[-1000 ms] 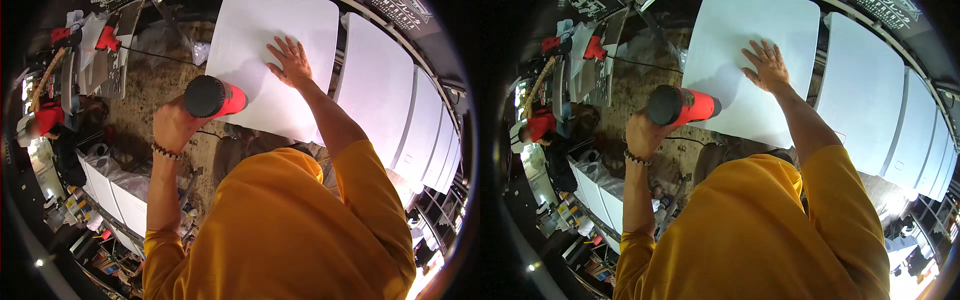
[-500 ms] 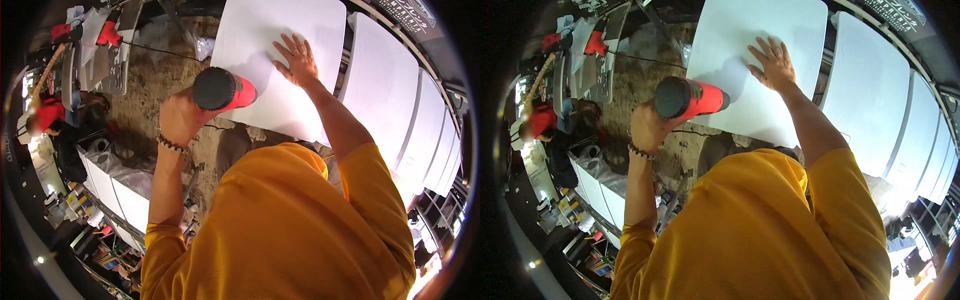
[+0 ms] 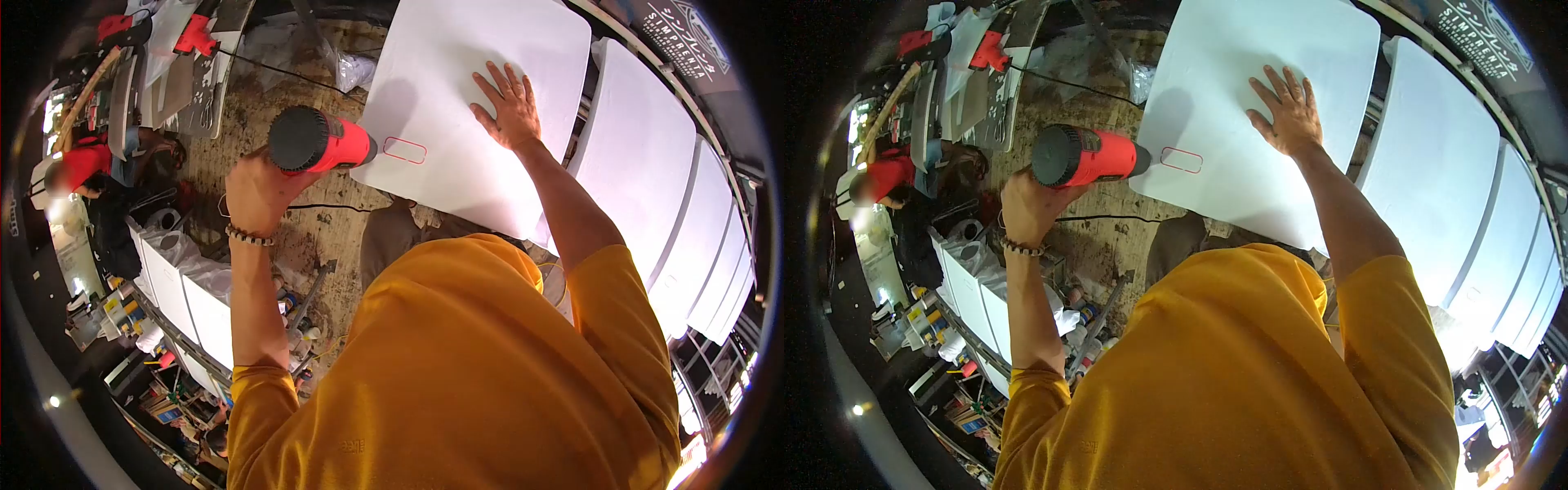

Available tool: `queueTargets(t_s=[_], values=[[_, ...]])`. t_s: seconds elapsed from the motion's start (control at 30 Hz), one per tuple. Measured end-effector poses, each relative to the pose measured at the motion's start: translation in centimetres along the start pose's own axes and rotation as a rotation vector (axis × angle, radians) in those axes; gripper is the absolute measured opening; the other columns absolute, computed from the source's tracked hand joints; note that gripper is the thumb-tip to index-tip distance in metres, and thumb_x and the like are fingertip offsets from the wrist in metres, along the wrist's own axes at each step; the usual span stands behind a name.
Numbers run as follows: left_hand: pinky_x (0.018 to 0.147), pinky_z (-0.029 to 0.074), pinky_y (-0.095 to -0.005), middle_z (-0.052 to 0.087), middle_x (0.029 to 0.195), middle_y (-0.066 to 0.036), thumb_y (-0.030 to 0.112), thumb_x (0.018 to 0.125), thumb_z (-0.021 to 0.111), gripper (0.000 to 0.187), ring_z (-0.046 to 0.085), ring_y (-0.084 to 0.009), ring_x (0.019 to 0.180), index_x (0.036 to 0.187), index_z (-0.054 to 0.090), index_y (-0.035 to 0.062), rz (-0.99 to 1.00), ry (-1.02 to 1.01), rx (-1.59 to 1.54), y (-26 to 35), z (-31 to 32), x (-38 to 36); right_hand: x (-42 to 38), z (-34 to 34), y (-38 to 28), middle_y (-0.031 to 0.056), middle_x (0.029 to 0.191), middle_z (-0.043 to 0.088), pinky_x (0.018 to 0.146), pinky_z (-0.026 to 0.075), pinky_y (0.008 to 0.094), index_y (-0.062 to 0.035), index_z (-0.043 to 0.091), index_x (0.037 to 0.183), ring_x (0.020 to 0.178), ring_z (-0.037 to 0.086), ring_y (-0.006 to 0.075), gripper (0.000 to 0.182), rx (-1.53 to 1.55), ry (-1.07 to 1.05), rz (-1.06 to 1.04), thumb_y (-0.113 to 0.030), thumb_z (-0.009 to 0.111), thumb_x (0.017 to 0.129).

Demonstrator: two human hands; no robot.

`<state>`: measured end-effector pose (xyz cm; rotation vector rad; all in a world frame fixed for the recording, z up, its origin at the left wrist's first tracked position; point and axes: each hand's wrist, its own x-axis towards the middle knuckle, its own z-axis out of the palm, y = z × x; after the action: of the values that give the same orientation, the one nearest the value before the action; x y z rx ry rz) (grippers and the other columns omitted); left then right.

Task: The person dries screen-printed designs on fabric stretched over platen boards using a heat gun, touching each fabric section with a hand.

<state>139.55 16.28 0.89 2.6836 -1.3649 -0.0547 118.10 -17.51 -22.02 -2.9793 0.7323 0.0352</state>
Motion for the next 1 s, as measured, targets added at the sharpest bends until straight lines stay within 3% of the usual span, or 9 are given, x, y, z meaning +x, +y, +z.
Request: queueTargets(t_s=[0.23, 0.33, 0.73, 1.0], values=[[0.061, 0.058, -0.0475, 0.072, 0.075, -0.02, 0.049, 0.071, 0.095, 0.05, 0.072, -0.0419, 0.07, 0.083, 0.075, 0.004, 0.035, -0.005, -0.013, 0.1, 1.5, 0.0, 0.0, -0.2, -0.2, -0.0035, 0.177, 0.021, 0.136, 0.011, 0.0518, -0.0385, 0.033, 0.166, 0.165, 0.013, 0.0247, 0.065, -0.024, -0.008, 0.006, -0.066, 0.041, 0.107], [0.06, 0.057, -0.0476, 0.072, 0.073, -0.02, 0.049, 0.072, 0.095, 0.051, 0.072, -0.0423, 0.068, 0.081, 0.075, 0.0038, 0.037, 0.101, -0.129, 1.1, 2.5, 0.2, 0.1, -0.2, -0.1, -0.0031, 0.177, 0.023, 0.136, 0.012, 0.0519, -0.0382, 0.033, 0.166, 0.165, 0.015, 0.0252, 0.065, -0.032, -0.003, 0.003, -0.065, 0.043, 0.107], [0.059, 0.057, -0.0461, 0.072, 0.072, -0.018, 0.051, 0.069, 0.096, 0.052, 0.072, -0.0407, 0.067, 0.083, 0.077, 0.0049, 0.032, 0.032, -0.001, -0.6, 0.7, -0.4, -0.1, 1.1, 0.4, -0.0006, 0.175, 0.028, 0.133, 0.017, 0.0564, -0.0359, 0.037, 0.165, 0.163, 0.02, 0.029, 0.066, 0.052, 0.128, -0.042, -0.062, 0.051, 0.106], [0.059, 0.057, -0.0466, 0.072, 0.072, -0.017, 0.05, 0.068, 0.096, 0.052, 0.072, -0.0409, 0.068, 0.083, 0.076, 0.0052, 0.039, 0.078, -0.051, 0.6, 2.5, 0.4, 0.0, 1.0, 0.4, -0.0006, 0.175, 0.028, 0.134, 0.016, 0.0559, -0.0362, 0.038, 0.164, 0.163, 0.02, 0.0298, 0.065, 0.061, 0.136, -0.049, -0.063, 0.048, 0.106]])
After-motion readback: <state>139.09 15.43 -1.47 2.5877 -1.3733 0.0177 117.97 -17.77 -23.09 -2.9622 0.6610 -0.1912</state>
